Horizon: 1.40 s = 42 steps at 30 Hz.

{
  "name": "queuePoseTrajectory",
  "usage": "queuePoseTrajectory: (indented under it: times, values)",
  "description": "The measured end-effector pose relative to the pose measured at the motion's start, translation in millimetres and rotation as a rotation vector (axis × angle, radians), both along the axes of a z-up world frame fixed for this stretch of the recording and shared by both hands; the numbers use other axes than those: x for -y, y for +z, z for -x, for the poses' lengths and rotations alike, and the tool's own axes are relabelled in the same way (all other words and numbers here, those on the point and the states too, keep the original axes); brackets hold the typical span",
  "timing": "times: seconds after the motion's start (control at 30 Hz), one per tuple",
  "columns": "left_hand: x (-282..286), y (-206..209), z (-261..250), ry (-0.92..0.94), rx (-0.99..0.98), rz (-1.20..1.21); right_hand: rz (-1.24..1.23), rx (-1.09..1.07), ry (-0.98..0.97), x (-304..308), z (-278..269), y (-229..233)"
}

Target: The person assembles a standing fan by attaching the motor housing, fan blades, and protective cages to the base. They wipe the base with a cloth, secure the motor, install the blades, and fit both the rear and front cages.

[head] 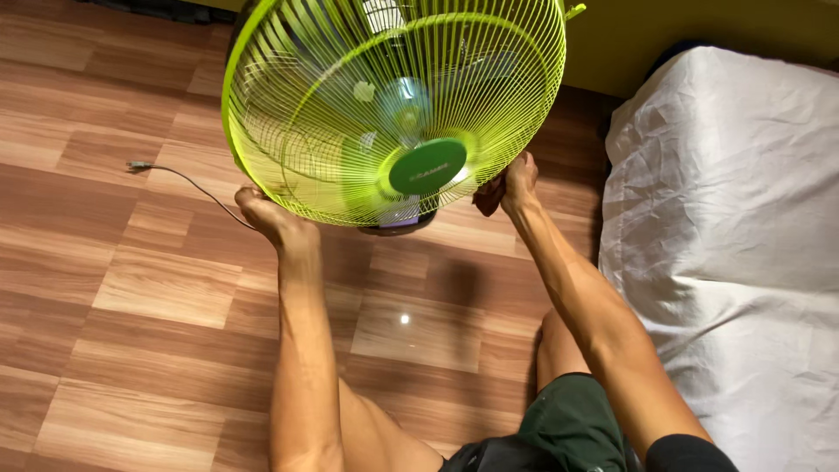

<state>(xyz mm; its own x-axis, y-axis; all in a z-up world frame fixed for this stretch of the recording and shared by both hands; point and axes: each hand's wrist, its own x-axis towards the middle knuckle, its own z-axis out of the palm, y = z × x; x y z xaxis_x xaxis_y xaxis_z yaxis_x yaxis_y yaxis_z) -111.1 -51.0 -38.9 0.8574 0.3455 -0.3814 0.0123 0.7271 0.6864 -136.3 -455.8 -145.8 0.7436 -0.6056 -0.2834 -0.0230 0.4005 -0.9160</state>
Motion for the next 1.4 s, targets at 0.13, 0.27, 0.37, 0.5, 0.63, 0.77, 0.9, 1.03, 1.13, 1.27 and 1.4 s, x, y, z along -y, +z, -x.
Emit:
queuePoseTrajectory:
  times: [0.13,0.27,0.37,0.5,0.63,0.77,0.9,1.03,1.13,1.27,1.4]
  values:
    - [-3,7,1,-0.022,-0.162,0.071,0.012,-0.013,0.073,-4,18,45]
    - [-10,26,10,-0.117,-0.247,0.13,0.012,-0.001,0.261,-9,41,43]
    - [-22,32,26,-0.217,-0.283,0.169,-0.045,0.116,0.414,-8,43,18]
    - [-70,14,41,-0.23,-0.241,0.102,-0.187,-0.009,0.589,-20,32,3]
    - [-129,-19,45,-0.319,-0.066,0.039,-0.257,-0.09,0.662,-40,24,-20]
    - [-177,-42,54,-0.296,-0.227,0.034,-0.291,-0.156,0.757,-62,7,-60]
    - [-221,-86,62,-0.283,-0.255,-0.444,-0.231,-0.296,0.805,-100,-2,-93]
    - [-261,-117,67,-0.293,-0.302,-0.674,0.061,-0.336,0.679,-148,-1,-131]
    - [-277,-124,86,-0.279,-0.386,-0.757,0.18,-0.167,0.552,-193,-13,-152]
    - [-274,-132,115,-0.261,-0.625,-0.456,0.448,-0.13,0.494,-225,-24,-169]
    - [-286,-146,124,-0.348,-0.731,-0.889,0.564,-0.063,0.418,-249,-27,-174]
